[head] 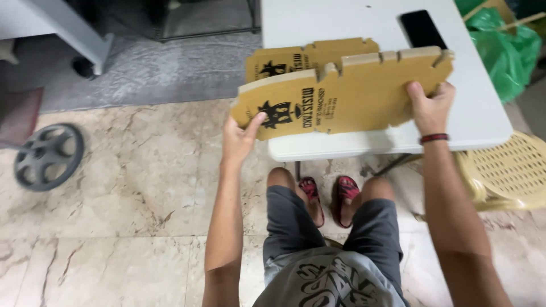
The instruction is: Folding flat cardboard templates into boxes and stacking them on a table.
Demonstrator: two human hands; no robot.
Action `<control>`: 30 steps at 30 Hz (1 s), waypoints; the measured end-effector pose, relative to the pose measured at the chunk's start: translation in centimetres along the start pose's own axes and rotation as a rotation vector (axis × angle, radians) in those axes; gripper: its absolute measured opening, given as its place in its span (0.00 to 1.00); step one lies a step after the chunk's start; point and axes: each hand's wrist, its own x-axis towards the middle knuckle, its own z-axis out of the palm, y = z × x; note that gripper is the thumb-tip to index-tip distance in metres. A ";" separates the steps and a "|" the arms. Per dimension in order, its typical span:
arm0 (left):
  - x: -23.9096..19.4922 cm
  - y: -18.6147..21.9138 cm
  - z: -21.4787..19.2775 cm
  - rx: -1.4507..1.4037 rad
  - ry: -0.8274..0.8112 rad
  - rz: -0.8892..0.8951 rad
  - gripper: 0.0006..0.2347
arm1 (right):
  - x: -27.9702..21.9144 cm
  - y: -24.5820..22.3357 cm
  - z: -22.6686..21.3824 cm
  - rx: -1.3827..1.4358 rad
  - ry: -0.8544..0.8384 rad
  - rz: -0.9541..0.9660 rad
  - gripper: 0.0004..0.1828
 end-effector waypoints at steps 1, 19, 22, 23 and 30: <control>-0.2 1.6 0.2 0.060 -0.028 -0.149 0.21 | 0.0 -2.2 -0.2 -0.067 -0.121 0.087 0.10; -20.0 17.1 2.1 0.762 -0.127 -0.074 0.17 | -23.3 -28.2 2.0 -0.565 -0.130 -0.083 0.16; -23.5 6.9 -3.1 0.524 -0.247 -0.456 0.17 | -25.6 -24.8 -0.3 -0.680 -0.184 0.184 0.27; -26.2 2.2 -6.2 0.346 -0.253 -0.644 0.14 | -26.2 -22.6 -1.1 -0.763 -0.196 0.301 0.30; -25.6 -10.2 -8.0 -0.164 -0.207 -0.911 0.19 | -24.1 -14.9 -4.1 -0.550 -0.403 1.203 0.33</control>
